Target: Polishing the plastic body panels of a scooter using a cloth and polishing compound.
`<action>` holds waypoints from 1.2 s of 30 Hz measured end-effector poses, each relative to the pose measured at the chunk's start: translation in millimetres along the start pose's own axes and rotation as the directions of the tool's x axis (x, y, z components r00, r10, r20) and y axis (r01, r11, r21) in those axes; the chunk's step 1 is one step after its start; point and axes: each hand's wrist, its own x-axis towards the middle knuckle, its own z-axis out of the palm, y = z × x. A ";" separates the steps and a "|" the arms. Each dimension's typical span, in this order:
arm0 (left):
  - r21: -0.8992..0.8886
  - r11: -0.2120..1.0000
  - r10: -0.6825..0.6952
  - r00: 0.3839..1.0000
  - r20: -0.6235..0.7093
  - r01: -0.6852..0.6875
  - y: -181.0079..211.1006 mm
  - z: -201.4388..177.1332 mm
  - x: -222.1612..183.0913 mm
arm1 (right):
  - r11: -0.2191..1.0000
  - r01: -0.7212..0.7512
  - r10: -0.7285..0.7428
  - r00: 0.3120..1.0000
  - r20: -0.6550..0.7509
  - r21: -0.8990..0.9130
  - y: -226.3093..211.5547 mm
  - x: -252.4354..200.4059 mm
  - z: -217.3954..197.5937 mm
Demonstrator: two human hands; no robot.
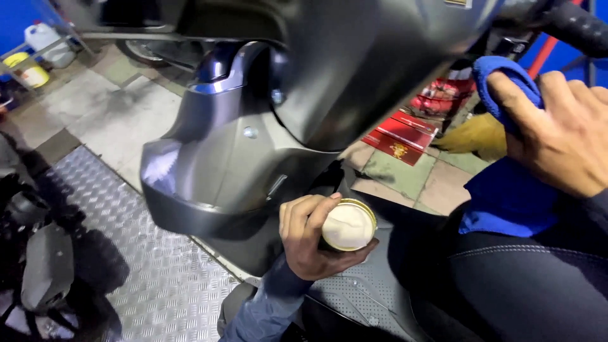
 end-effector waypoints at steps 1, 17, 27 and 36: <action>-0.002 1.000 -0.018 1.000 -0.008 0.018 -1.3 2.8 -0.7 | 0.994 0.013 -0.011 1.000 0.019 -0.108 1.4 -0.6 -2.1; -0.026 0.998 0.051 0.999 -0.009 -0.052 -2.5 31.0 3.0 | 0.923 0.020 -0.031 0.999 -0.021 -0.385 8.5 21.0 -16.3; -0.064 0.996 0.056 0.998 0.038 -0.054 -0.9 36.5 5.2 | 0.948 0.050 -0.051 0.999 0.008 -0.314 9.9 31.9 -20.5; -0.090 0.995 0.046 0.998 0.046 -0.042 -0.2 44.2 6.8 | 0.957 0.045 -0.043 0.999 0.013 -0.286 1.1 33.9 -22.5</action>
